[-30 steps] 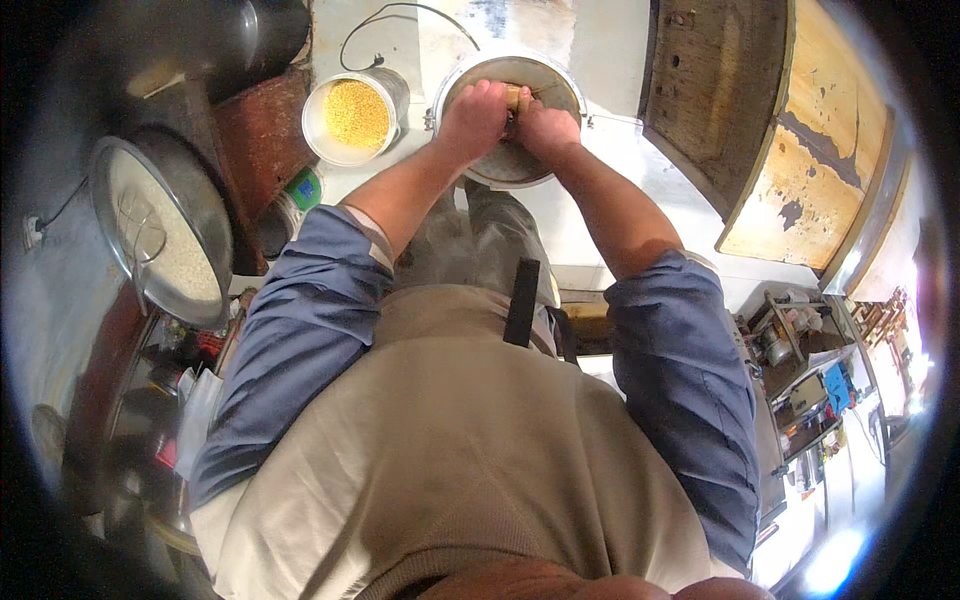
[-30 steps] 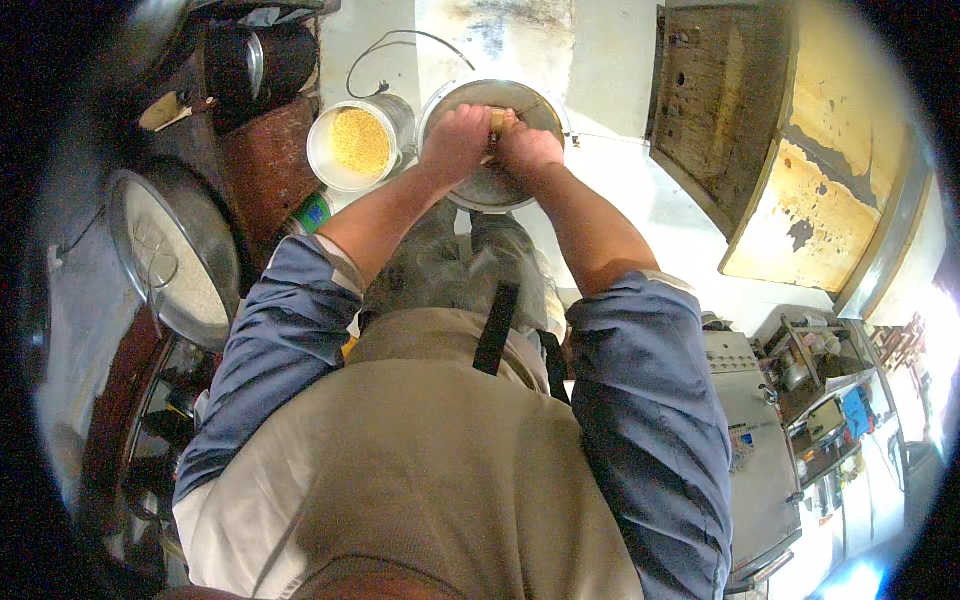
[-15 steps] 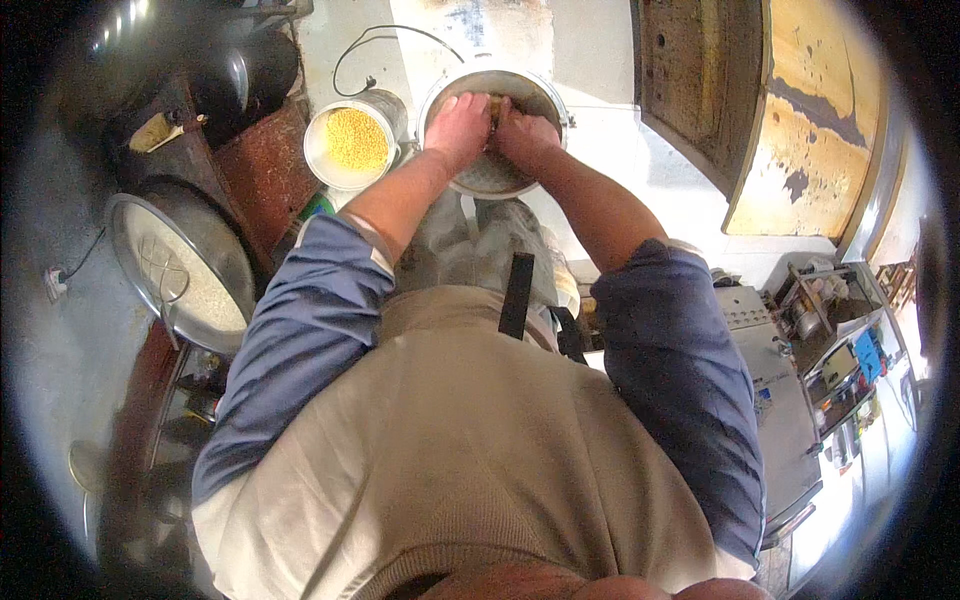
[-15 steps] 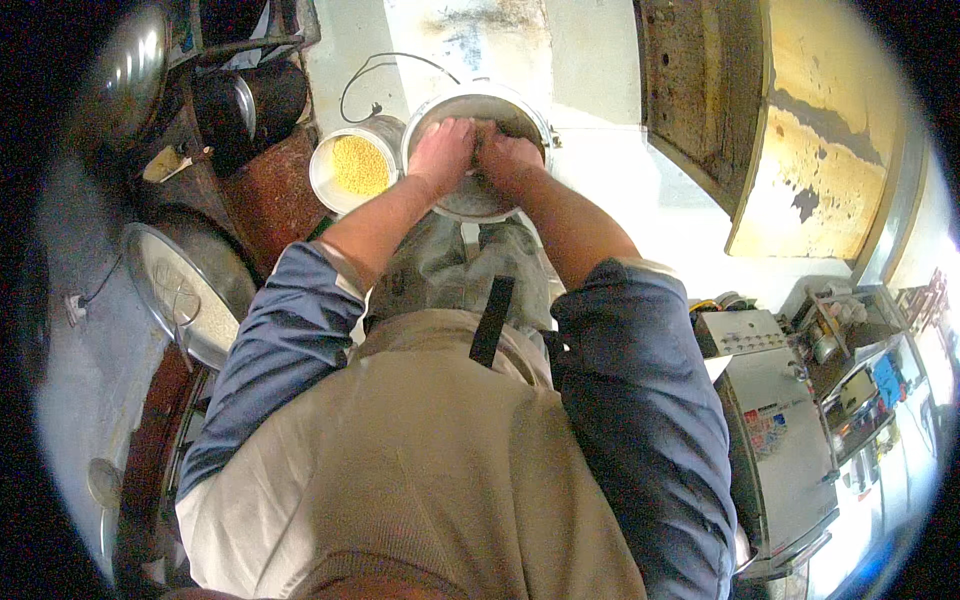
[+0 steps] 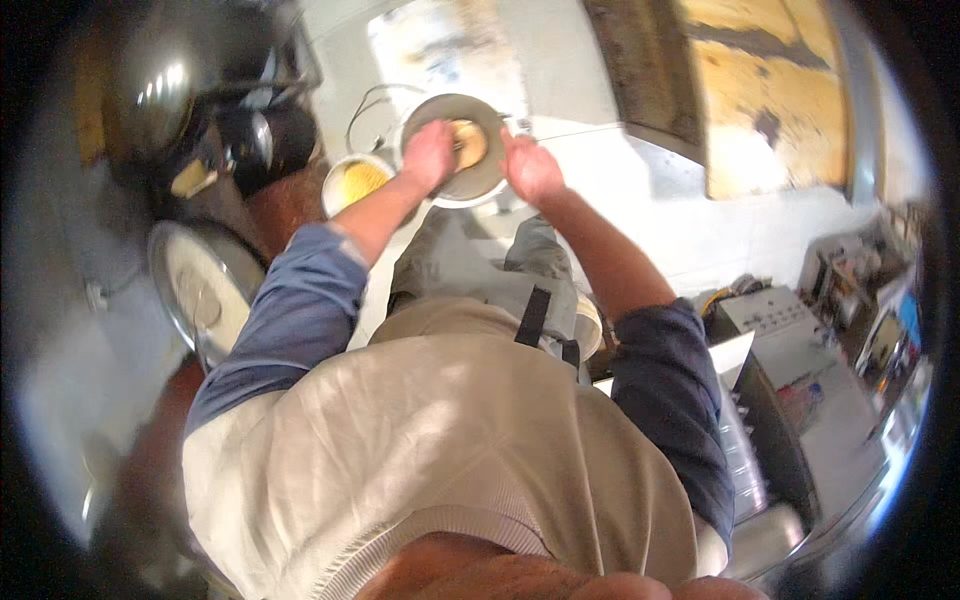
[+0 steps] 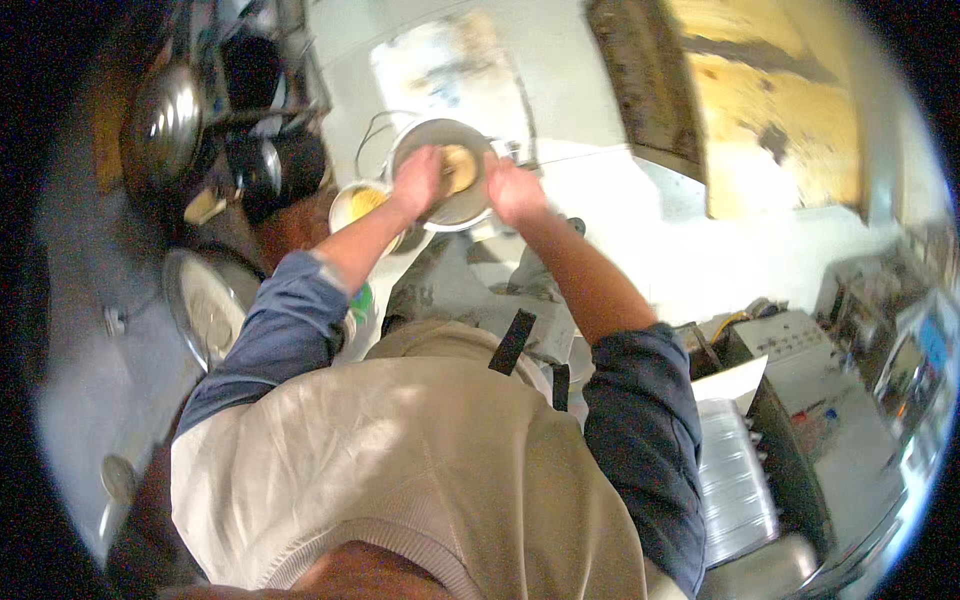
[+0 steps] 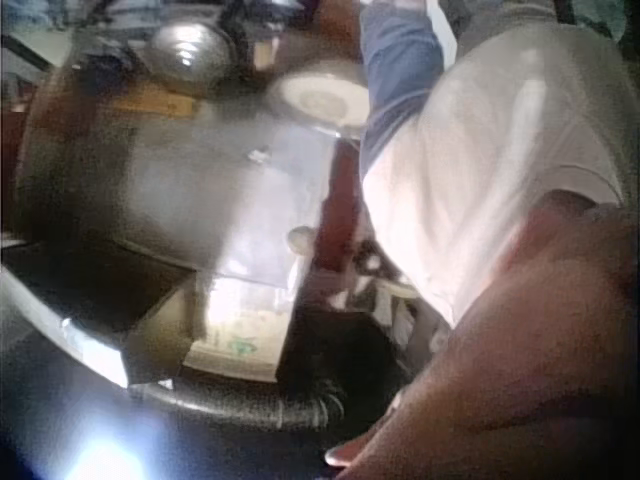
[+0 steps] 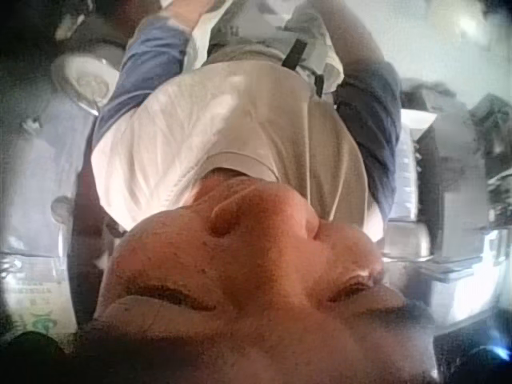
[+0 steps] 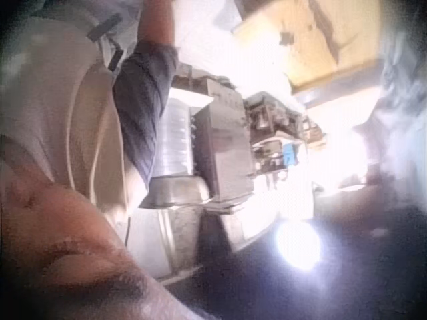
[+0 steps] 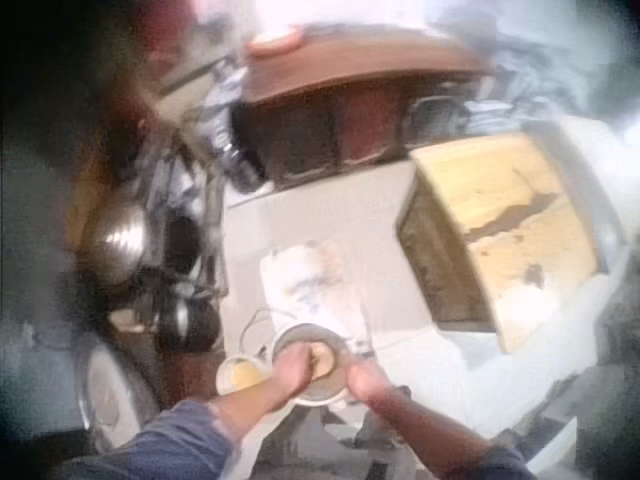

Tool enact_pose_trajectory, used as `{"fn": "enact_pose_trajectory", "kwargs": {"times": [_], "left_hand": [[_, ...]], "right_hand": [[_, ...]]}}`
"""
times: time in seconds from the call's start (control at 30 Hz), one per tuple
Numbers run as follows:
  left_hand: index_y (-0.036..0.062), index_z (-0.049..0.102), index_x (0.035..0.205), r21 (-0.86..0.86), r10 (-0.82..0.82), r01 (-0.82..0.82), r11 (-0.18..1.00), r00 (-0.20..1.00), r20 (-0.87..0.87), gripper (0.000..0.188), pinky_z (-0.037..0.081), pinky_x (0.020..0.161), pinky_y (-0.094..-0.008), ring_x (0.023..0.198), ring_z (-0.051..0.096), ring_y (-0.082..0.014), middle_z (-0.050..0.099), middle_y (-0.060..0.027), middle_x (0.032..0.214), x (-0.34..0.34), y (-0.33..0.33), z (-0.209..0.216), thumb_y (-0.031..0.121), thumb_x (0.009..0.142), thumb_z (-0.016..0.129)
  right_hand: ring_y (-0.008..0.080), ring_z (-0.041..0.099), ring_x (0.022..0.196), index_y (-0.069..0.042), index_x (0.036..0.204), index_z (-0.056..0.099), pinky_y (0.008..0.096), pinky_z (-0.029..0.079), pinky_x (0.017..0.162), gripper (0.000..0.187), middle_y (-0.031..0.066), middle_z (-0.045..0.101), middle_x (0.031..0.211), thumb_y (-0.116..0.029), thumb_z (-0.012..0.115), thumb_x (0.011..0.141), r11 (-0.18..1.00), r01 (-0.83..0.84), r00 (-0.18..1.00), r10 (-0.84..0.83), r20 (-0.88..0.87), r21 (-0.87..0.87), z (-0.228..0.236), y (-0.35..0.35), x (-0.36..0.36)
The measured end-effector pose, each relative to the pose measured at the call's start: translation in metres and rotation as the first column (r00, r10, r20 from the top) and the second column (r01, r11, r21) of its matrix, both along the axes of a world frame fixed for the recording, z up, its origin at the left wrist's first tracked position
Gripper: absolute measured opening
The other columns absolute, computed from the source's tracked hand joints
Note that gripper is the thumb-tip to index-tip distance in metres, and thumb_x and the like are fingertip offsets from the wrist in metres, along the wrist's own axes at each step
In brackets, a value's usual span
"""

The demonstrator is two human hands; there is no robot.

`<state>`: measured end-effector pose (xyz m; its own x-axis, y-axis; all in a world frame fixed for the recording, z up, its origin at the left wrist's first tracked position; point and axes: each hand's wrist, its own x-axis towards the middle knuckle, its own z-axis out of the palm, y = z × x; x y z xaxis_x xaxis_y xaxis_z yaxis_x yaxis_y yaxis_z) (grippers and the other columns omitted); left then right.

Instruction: The person rinses a metal strainer under a tap, then places it into a white bucket. They insert a wooden disc and a perforated metal disc into the bucket, followed by a white plastic funnel. Finally, they place a small metal ring into the center of the wooden disc.

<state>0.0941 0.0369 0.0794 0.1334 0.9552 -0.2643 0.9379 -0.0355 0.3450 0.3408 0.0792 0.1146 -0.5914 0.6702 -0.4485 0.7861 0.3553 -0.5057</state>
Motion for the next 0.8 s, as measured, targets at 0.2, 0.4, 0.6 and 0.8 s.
{"fn": "enact_pose_trajectory", "kwargs": {"times": [0.2, 0.4, 0.6, 0.8], "left_hand": [[0.0028, 0.064, 0.118, 0.102, -0.052, 0.028, 0.994, 0.970, 0.239, 0.029, 0.054, 0.090, -0.0444, 0.099, 0.065, -0.0350, 0.065, -0.0159, 0.105, 0.068, 0.012, 0.054, 0.009, 0.090, 0.071], [0.0020, 0.064, 0.089, -0.016, -0.063, 0.078, 0.997, 0.891, 0.450, 0.009, 0.048, 0.084, -0.0508, 0.091, 0.059, -0.0399, 0.063, -0.0194, 0.095, 0.244, 0.028, 0.080, 0.010, 0.092, 0.065], [0.0002, 0.065, 0.091, 0.091, -0.539, 0.560, 0.823, 0.721, 0.435, 0.007, 0.052, 0.085, -0.0484, 0.096, 0.062, -0.0418, 0.065, -0.0217, 0.098, 0.520, 0.049, 0.122, 0.007, 0.089, 0.066], [-0.0012, 0.068, 0.079, 0.035, -0.476, 0.539, 0.842, 0.710, 0.518, 0.015, 0.055, 0.082, -0.0462, 0.088, 0.066, -0.0388, 0.069, -0.0177, 0.087, 0.768, 0.121, 0.141, 0.009, 0.090, 0.067]], "right_hand": [[0.0422, 0.067, 0.111, 0.000, 0.128, 0.066, 0.0514, 0.055, 0.098, 0.044, 0.0268, 0.071, 0.111, -0.032, 0.062, 0.099, 0.893, 0.449, 0.891, -0.448, -0.074, 0.001, 0.006, -0.120, 0.263], [0.0436, 0.069, 0.098, -0.002, 0.093, 0.074, 0.0547, 0.055, 0.087, 0.032, 0.0234, 0.072, 0.096, -0.031, 0.060, 0.097, 0.691, 0.721, 0.686, -0.721, -0.097, -0.039, 0.012, -0.198, 0.520], [0.0415, 0.070, 0.091, -0.005, 0.090, 0.077, 0.0522, 0.056, 0.082, 0.029, 0.0193, 0.074, 0.092, -0.033, 0.069, 0.092, 0.385, 0.916, 0.382, -0.923, -0.043, -0.116, 0.097, -0.188, 0.734], [0.0408, 0.071, 0.091, -0.006, 0.091, 0.078, 0.0498, 0.057, 0.081, 0.027, 0.0193, 0.075, 0.093, -0.033, 0.073, 0.087, 0.241, 0.962, 0.242, -0.970, -0.006, -0.126, 0.094, -0.155, 0.945]]}}
